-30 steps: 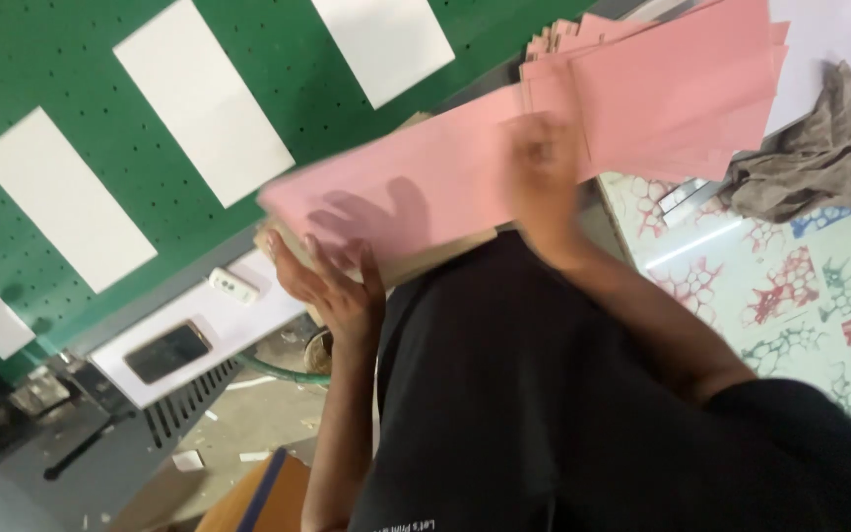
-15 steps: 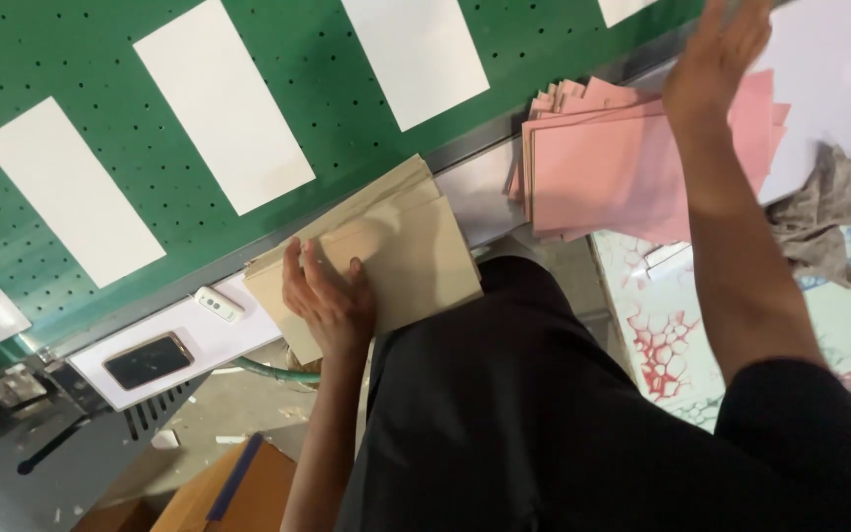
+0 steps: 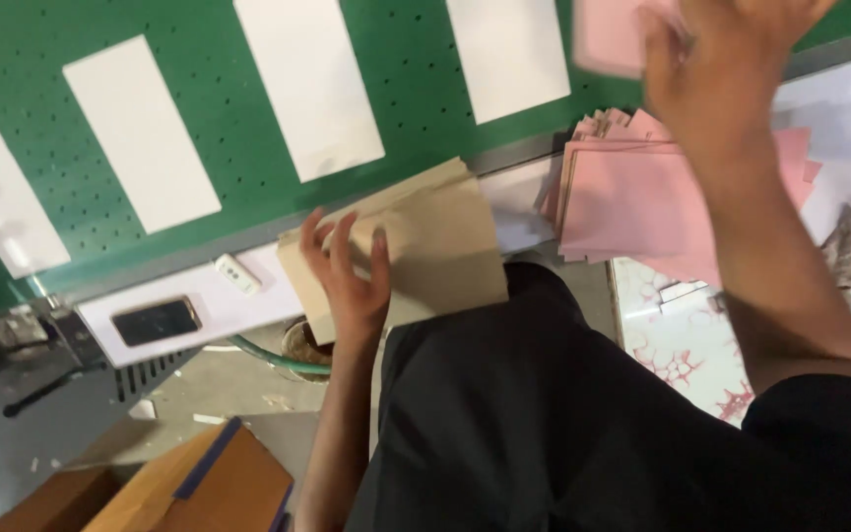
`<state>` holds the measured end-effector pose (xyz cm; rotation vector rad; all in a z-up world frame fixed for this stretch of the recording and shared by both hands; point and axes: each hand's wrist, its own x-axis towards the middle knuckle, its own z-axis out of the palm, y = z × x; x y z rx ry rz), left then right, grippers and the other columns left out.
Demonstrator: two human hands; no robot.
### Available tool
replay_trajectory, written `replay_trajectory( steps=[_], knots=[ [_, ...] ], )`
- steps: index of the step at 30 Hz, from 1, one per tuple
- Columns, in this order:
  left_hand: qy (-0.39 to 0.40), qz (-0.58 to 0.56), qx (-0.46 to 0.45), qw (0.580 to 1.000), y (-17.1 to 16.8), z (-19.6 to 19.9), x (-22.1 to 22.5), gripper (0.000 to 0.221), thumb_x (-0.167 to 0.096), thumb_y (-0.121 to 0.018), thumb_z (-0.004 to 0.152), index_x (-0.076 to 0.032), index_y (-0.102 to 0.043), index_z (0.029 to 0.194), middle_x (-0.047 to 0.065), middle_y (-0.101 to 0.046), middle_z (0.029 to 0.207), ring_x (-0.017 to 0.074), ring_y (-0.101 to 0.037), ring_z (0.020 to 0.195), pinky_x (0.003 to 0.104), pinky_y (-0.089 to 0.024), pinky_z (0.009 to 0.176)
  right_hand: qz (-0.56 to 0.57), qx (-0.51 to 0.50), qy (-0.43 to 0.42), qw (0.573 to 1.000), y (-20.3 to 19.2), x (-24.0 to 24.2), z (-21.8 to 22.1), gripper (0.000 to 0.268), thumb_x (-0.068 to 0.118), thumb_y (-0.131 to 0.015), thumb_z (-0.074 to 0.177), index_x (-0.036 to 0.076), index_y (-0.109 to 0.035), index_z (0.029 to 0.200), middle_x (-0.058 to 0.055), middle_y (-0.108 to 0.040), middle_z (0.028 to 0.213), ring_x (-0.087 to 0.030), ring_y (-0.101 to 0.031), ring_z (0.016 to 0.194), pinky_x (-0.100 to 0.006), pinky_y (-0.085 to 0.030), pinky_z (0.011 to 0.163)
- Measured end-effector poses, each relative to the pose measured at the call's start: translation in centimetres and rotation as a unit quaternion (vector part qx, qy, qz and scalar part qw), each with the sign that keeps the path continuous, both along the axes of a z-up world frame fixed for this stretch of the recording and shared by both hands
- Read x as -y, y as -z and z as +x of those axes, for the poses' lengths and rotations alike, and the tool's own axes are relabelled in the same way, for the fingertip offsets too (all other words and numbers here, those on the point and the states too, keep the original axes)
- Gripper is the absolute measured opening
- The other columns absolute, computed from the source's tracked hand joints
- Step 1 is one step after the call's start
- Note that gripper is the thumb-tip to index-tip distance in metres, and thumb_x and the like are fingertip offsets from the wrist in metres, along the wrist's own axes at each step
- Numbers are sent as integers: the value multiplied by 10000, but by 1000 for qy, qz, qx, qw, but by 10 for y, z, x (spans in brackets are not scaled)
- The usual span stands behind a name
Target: Placing pink sheets of paper onto designated spots on a moving conveyor belt in a print shop.
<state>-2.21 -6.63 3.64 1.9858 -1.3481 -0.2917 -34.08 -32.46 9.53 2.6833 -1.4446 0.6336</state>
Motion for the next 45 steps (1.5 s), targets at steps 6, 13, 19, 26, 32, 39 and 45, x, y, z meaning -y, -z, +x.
replay_trajectory(
  steps=[6, 13, 19, 26, 32, 39, 45],
  knots=[
    [63, 13, -350, 935, 19, 14, 28, 521, -264, -668, 1028, -91, -501, 1489, 160, -397, 1567, 271, -552, 1309, 332, -537, 983, 203, 186, -173, 946, -99, -115, 88, 311, 163, -808, 884, -78, -639, 784, -236, -579, 1414, -385, -462, 1352, -512, -386, 1133],
    [119, -35, -421, 899, 33, 34, 22, 436, -281, -641, 1070, -58, -577, 1439, 159, -349, 1581, 260, -501, 1373, 344, -516, 1028, 269, 247, -109, 925, -117, -171, 67, 236, 195, -752, 1026, -41, -747, 1021, -93, -619, 1366, -184, -487, 1321, -355, -393, 1152],
    [111, 54, -374, 919, 47, 61, -23, 258, -247, -777, 958, -24, -727, 1079, 111, -588, 1377, 208, -634, 1142, 304, -553, 830, 288, 302, -89, 904, -114, -186, 87, 294, 276, -715, 1078, -3, -709, 1169, -126, -577, 1456, -181, -505, 1349, -346, -477, 1123],
    [-60, 36, -264, 962, 33, 113, -66, 166, -197, -819, 925, -48, -768, 977, 52, -614, 1222, 165, -614, 978, 301, -466, 708, 449, 257, 17, 856, 17, -185, 85, 221, 262, -772, 983, 68, -757, 1088, -161, -684, 1305, -268, -598, 1240, -433, -464, 1093],
    [-54, 1, -199, 978, 52, 113, -76, 168, -132, -892, 863, -54, -782, 964, 62, -582, 1206, 209, -582, 946, 340, -499, 793, 367, 180, -6, 913, 100, -200, 66, 292, 273, -866, 974, 6, -755, 1015, -242, -590, 1481, -399, -446, 1435, -521, -397, 1150],
    [-58, -43, -207, 976, 73, 112, -77, 181, -76, -891, 837, -48, -783, 979, 77, -616, 1200, 246, -626, 1047, 355, -547, 879, 383, 210, 21, 899, 116, -202, 58, 347, 323, -885, 953, 18, -730, 1012, -236, -532, 1552, -403, -418, 1484, -528, -367, 1218],
    [-56, -32, -188, 980, 57, 109, -73, 161, -75, -891, 881, -25, -784, 989, 99, -641, 1213, 275, -628, 1154, 374, -530, 966, 377, 190, 39, 906, 113, -201, 62, 375, 349, -880, 929, 21, -745, 1048, -222, -508, 1550, -405, -365, 1477, -547, -340, 1197]
  ],
)
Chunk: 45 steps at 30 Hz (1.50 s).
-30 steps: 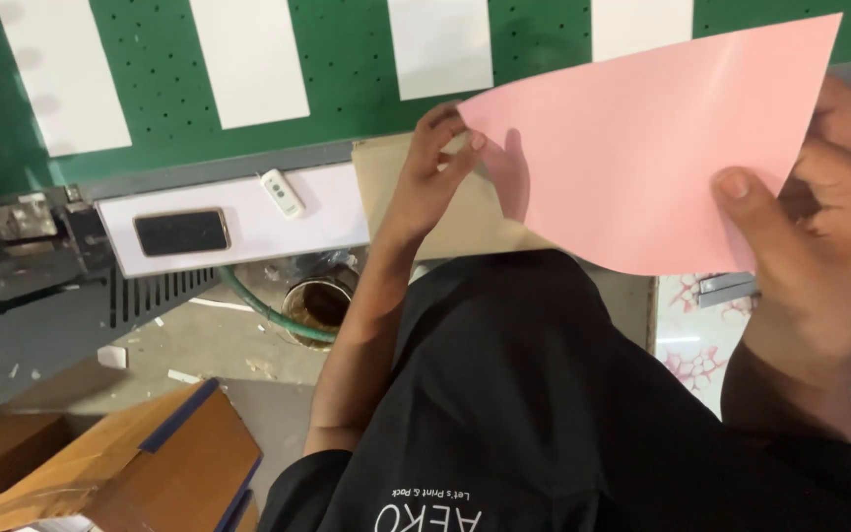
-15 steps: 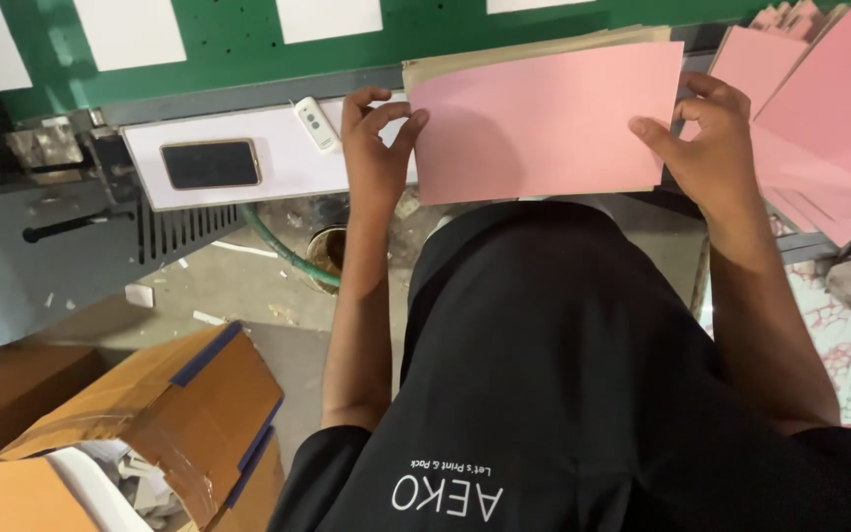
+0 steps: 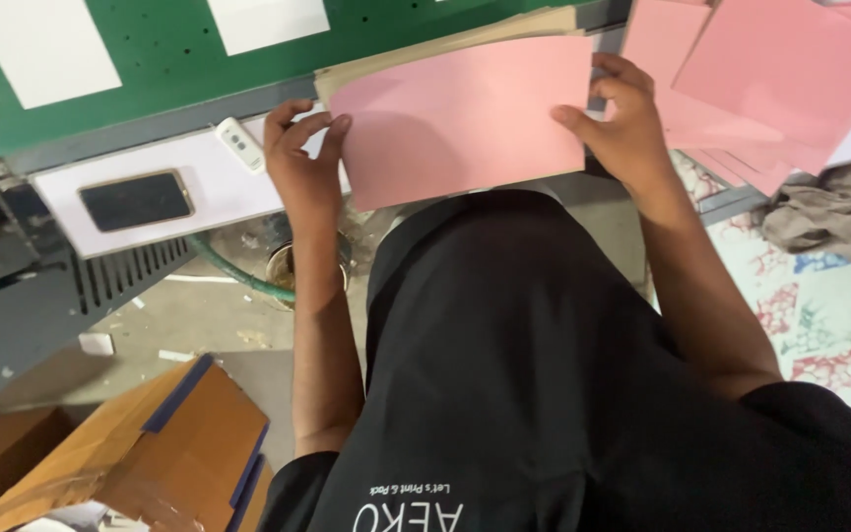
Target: Placing pink sheets of paper onto designated spots on a moving conveyor belt in a print shop.
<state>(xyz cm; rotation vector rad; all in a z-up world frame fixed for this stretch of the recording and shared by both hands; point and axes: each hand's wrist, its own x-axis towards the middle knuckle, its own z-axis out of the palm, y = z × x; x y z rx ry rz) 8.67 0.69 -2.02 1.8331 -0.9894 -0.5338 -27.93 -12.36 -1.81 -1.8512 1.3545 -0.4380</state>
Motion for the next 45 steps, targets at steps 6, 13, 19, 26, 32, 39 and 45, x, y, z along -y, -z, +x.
replay_trajectory(
  steps=[6, 13, 19, 26, 32, 39, 45],
  knots=[
    [11, 4, 38, 999, -3, 1, 1, 176, -87, -909, 875, -13, -784, 975, 100, -621, 1214, 285, -612, 1144, 405, -509, 1005, 22, 3, -1, 1000, -2, 0, 2, 361, 343, -865, 907, 38, -739, 1054, -145, -511, 1559, -375, -338, 1486, -539, -322, 1208],
    [27, 47, 111, 992, -31, -11, 5, 211, -128, -893, 917, -45, -738, 1033, 86, -575, 1291, 268, -598, 1120, 409, -503, 969, 10, 2, -5, 1000, -5, -6, 7, 348, 328, -865, 919, 53, -705, 1060, -136, -515, 1553, -372, -348, 1484, -535, -338, 1212],
    [-3, 74, 354, 932, -28, -61, 11, 658, -98, -719, 1003, -83, -408, 1583, 233, -390, 1558, 391, -400, 1463, 516, -356, 1208, -193, -120, -36, 973, -22, -33, 45, 712, 211, -820, 983, 20, -372, 1503, -256, -296, 1645, -415, -288, 1541, -582, -251, 1241],
    [159, 126, 333, 921, -18, -56, 5, 760, -417, -606, 1104, -32, -242, 1650, 198, -197, 1723, 364, -150, 1619, 563, -149, 1321, -212, -65, -2, 975, -12, -29, 64, 1083, 295, -850, 1013, 1, -24, 1647, -307, -201, 1676, -442, -286, 1544, -571, -257, 1256],
    [135, 77, 339, 928, -16, -60, -1, 867, -464, -631, 1080, -47, -142, 1661, 274, -84, 1709, 459, -102, 1604, 605, -109, 1311, -149, 123, 172, 966, -31, -38, 42, 806, 145, -722, 1120, 112, -151, 1687, -175, -327, 1581, -203, -519, 1113, -291, -460, 883],
    [162, -32, 243, 956, -20, -82, 28, 782, -283, -652, 1150, -123, -123, 1704, 197, -189, 1709, 416, -273, 1590, 549, -287, 1312, -292, 222, 365, 856, 11, 22, -164, 590, 118, -569, 1268, 162, -178, 1708, 9, -391, 767, -115, -314, 629, -244, -281, 623],
    [150, 50, 359, 920, -41, -109, 48, 725, -243, -682, 1052, -28, -273, 1611, 240, -386, 1628, 428, -396, 1511, 600, -335, 1202, -385, -285, 282, 831, 73, 52, -241, 753, 397, -555, 1133, 83, -108, 1651, -127, -456, 1487, -310, -631, 1233, -453, -513, 1011]
  ],
)
